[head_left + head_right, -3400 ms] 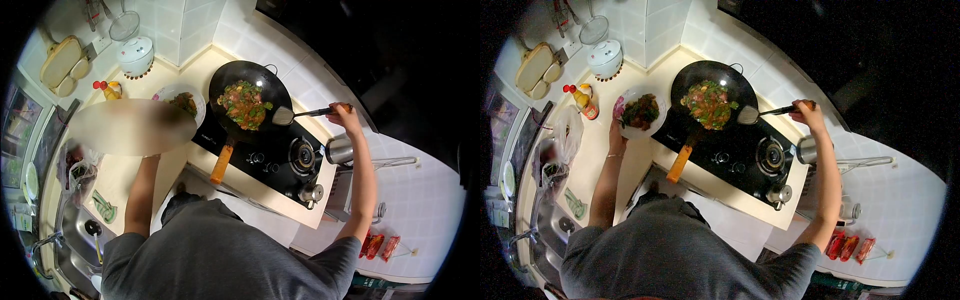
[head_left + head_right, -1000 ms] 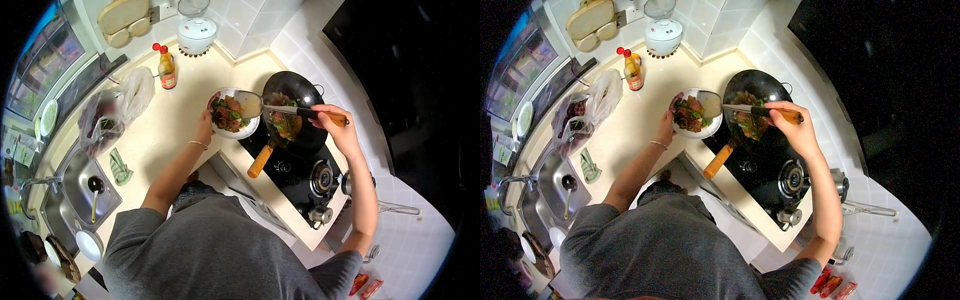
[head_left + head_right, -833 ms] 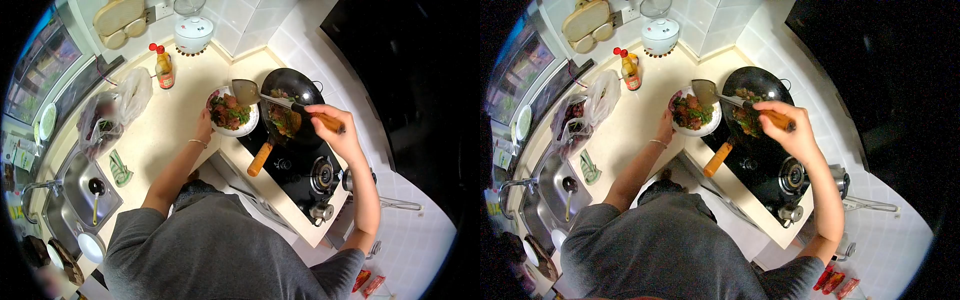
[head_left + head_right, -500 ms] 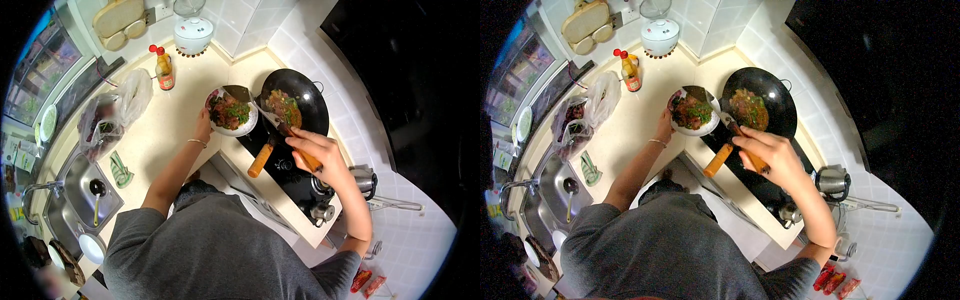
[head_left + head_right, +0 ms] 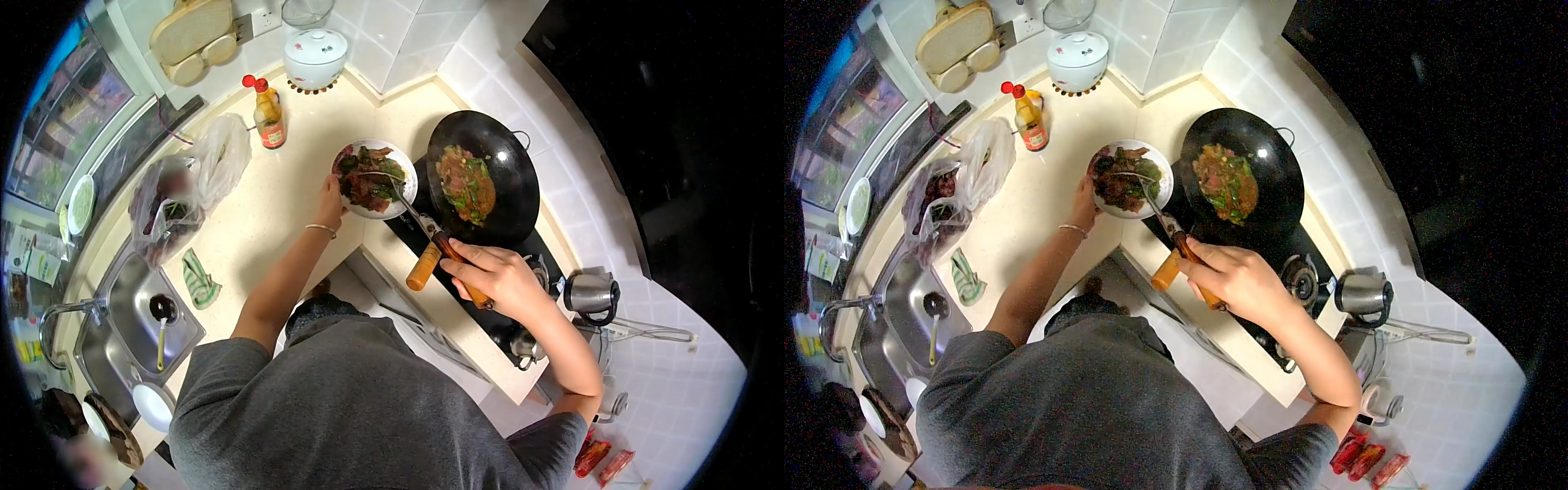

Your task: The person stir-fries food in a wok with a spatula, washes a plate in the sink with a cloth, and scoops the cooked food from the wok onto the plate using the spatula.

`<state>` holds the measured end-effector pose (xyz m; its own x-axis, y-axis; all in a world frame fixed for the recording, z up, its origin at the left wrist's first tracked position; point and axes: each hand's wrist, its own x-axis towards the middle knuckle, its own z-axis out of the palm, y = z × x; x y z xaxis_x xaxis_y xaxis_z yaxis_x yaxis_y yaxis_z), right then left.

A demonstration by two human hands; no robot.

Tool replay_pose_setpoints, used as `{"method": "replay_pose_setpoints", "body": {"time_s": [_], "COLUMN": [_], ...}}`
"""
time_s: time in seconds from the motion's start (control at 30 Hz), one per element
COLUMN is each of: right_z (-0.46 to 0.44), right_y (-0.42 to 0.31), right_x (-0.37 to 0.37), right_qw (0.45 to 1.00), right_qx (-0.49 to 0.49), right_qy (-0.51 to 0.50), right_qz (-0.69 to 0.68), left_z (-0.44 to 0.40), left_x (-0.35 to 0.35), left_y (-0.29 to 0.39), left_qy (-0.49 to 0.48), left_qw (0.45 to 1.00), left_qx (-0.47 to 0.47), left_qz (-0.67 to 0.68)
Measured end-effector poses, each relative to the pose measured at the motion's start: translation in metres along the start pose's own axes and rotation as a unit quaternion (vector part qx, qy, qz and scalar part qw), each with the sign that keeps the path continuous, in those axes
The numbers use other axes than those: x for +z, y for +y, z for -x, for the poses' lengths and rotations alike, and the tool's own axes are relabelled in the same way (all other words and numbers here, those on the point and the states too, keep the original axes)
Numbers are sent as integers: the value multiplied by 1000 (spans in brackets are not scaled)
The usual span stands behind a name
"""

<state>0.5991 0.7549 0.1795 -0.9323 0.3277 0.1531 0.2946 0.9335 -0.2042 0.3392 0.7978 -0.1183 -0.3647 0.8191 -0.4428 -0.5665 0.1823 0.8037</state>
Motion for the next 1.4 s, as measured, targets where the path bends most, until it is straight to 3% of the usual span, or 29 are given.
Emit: {"method": "replay_pose_setpoints", "body": {"time_s": [0.13,0.27,0.33,0.4,0.47,0.67,0.77,0.83,0.93,1.07,1.27,1.33,1.4], "right_z": [6,21,36,37,58,130,138,138,146,178,166,159,155], "right_y": [3,26,46,57,80,125,146,157,172,196,164,158,151], "right_x": [-4,-6,-3,-23,-36,-95,-103,-107,-99,-36,99,126,134], "right_qw": [999,961,850,710,662,701,682,671,655,604,434,397,396], "right_qx": [31,172,345,419,444,536,586,646,645,599,494,451,437], "right_qy": [23,176,286,370,404,320,291,215,218,260,426,465,477], "right_qz": [-10,-123,-276,-428,-449,-344,-328,-293,-328,-458,-622,-651,-652], "left_z": [-3,4,-2,-21,-25,-24,-19,-20,-11,-9,-11,-11,-5], "left_x": [2,13,17,10,11,6,2,1,1,-2,0,3,8], "left_y": [1,23,24,18,19,25,23,20,23,20,18,19,25], "left_qy": [-13,45,51,-7,-3,-5,-15,-5,-1,1,9,12,-4], "left_qw": [1000,998,998,1000,1000,999,1000,999,1000,1000,1000,1000,1000], "left_qx": [-3,-25,-25,1,1,14,-5,-18,-26,-24,-16,-18,-21], "left_qz": [13,-27,-27,12,5,29,26,26,-1,18,17,15,6]}}
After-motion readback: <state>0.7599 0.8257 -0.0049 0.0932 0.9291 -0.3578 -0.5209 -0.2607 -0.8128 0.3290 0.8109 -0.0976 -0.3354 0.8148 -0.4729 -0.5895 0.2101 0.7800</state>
